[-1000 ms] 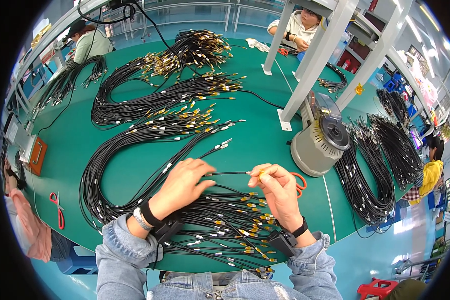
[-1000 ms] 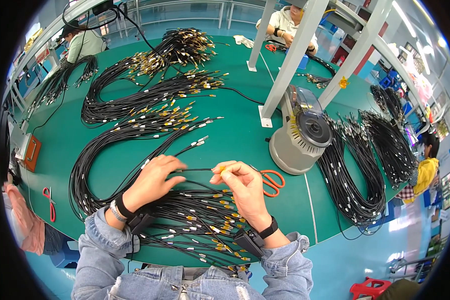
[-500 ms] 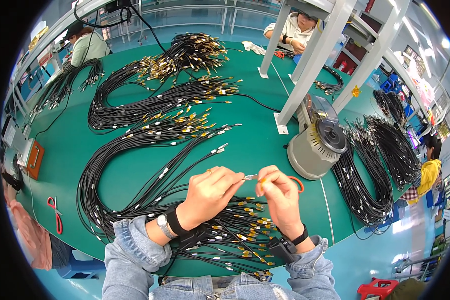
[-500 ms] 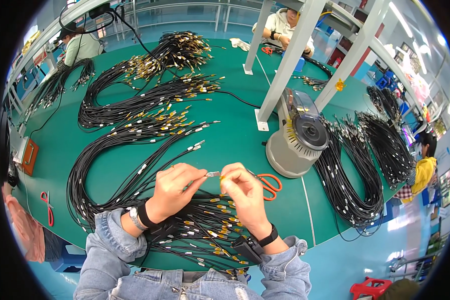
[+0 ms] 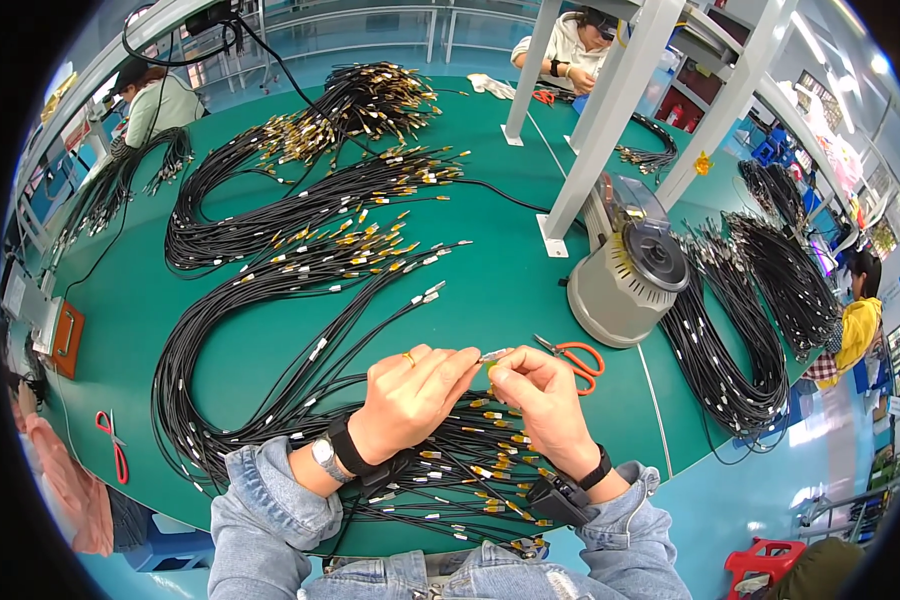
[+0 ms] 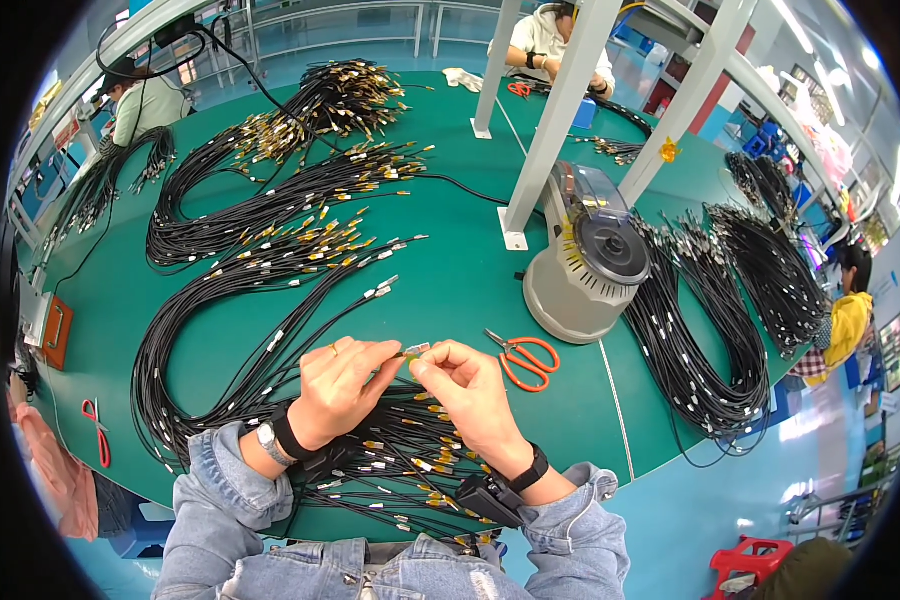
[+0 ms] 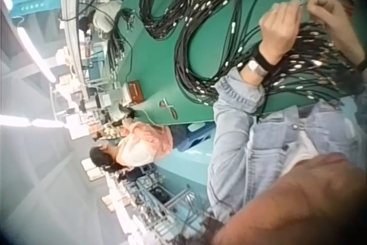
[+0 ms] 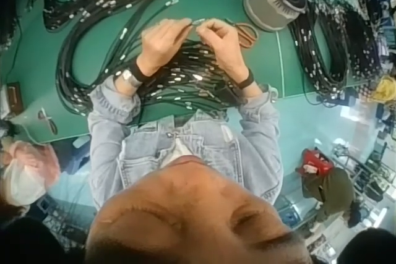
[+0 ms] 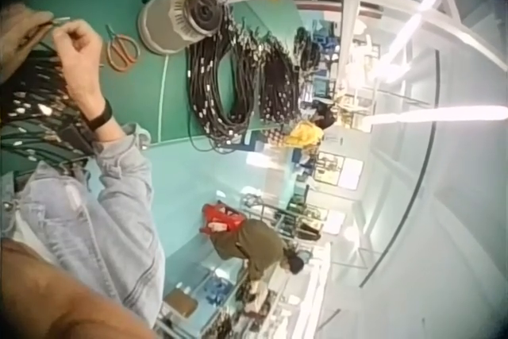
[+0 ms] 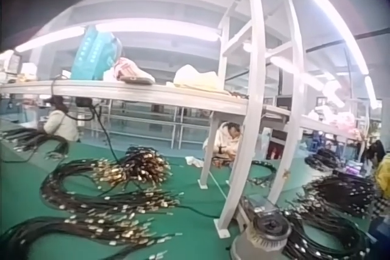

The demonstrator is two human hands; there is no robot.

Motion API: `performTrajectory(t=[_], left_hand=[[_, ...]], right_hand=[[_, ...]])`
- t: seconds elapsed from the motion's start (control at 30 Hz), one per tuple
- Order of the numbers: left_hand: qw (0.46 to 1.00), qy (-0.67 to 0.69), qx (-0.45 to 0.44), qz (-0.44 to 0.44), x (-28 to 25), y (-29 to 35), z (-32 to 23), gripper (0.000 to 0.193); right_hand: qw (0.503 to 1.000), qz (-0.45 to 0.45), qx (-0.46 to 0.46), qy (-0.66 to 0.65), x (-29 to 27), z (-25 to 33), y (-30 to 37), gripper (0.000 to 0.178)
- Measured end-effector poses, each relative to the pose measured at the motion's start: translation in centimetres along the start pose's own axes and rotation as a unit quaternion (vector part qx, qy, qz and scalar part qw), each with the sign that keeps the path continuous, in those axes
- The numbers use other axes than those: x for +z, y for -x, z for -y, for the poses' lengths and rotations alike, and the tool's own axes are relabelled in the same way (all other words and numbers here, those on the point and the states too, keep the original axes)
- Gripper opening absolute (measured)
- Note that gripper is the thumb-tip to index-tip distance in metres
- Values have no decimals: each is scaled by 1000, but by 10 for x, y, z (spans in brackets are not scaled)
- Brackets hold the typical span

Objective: The person picks up a cable, fits a connector onto the end by hand, and trims the excess material using shears. This process is repeated for several more cables throughout the video.

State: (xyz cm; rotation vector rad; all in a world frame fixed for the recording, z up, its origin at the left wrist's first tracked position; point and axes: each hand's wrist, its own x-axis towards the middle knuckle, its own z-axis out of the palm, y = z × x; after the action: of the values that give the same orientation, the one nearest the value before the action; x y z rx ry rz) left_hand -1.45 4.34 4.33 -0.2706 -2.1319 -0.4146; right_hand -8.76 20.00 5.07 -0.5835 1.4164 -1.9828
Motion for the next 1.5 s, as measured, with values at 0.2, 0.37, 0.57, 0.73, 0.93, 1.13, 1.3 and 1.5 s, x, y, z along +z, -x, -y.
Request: performTrajectory(t=[0.2,0.37,0.57,0.73,0.93,1.13,1.3,1.5], left_hand=[[1000,-12,28,-5,-1,0,-1,34],[1000,-14,27,3,-3,0,-2,35],[1000,-3,22,3,-2,0,-1,36],[1000,3,16,0,-1,1,-1,36],[1000,-4,15,2,-2,1,-1,35],[1000,-12,20,0,-1,1,-1,35],[999,-17,31,4,0,3,0,35],[999,-27,39,13,-2,4,0,35]], right_hand=[[1000,0,22,-11,-3,-1,-2,10],[1000,-2,12,-14,-2,-2,-1,10],[1000,-2,10,-14,0,-1,-1,10],[1000,1,7,-21,-1,-2,0,9],[1000,4,10,-19,-2,-2,0,9],[1000,-13,-3,11,0,0,4,9],[1000,-11,6,15,-2,0,3,9],[1000,-19,12,16,-2,0,2,9]])
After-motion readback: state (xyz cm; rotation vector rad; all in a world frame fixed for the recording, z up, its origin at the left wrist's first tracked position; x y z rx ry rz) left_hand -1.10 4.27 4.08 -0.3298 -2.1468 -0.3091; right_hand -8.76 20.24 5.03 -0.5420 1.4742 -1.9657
